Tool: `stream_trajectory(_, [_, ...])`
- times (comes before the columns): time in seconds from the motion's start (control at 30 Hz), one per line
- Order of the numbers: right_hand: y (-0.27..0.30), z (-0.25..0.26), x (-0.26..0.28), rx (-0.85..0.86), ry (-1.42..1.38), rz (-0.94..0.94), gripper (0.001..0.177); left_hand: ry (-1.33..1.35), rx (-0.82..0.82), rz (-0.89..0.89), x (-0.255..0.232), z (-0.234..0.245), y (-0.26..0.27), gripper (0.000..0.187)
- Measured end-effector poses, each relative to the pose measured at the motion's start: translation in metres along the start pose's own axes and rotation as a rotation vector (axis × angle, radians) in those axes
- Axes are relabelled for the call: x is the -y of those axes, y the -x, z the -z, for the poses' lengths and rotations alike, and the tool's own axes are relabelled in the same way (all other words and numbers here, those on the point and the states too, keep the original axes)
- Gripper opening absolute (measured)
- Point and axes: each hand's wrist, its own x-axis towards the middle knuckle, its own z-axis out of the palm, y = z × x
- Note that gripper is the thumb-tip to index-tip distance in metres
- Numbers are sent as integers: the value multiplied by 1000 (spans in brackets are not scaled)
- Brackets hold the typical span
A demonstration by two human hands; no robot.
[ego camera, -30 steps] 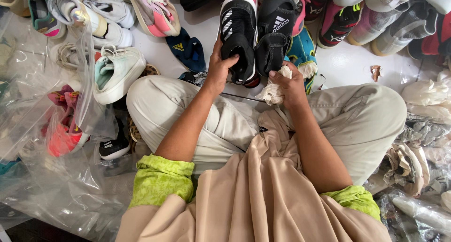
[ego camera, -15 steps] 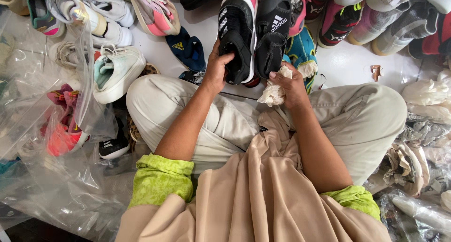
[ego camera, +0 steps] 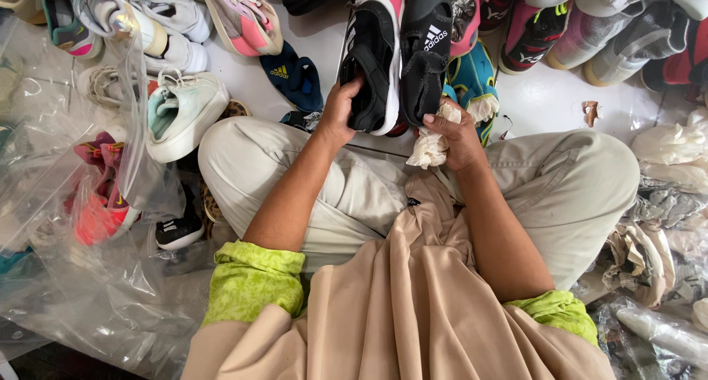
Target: The person wipes various shoes with a white cloth, inserts paper stuffing into them, and rearranges the footwear on a floor.
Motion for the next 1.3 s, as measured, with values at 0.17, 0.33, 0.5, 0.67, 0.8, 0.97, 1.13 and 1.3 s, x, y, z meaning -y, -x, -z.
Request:
stream_trajectory(0.17, [2, -7, 9, -103, 97, 42, 34, -223, -79, -152, -20, -40, 34, 48])
stream_trajectory(0.33, [-13, 14, -7, -205, 214, 54, 34, -592, -220, -267, 14, -21, 8, 71])
stream_trajectory(0.5, [-16, 12, -10, -395, 337, -20, 39, -999, -268, -22, 17, -31, 18, 97])
stream_trajectory(0.67, [-25, 37, -23, -400, 399, 34, 39, -1116, -253, -44, 1, -55, 31, 99])
stream_trajectory(0.8, [-18, 34, -20, -344, 663, 30, 32, -1526, -70, -123, -32, -88, 76, 105])
stream_trajectory(0.97, [-9, 7, -12, -391, 616, -15, 35, -1532, 184, 142, -141, -120, 119, 108])
stream_trajectory(1.13, [5, -25, 12, -339, 603, -113, 21, -1871, 40, 240, -170, -22, 20, 57])
stream_trajectory(1.3, [6, -47, 28, -351, 661, -199, 28, -2164, 45, 685, -177, 12, 0, 61])
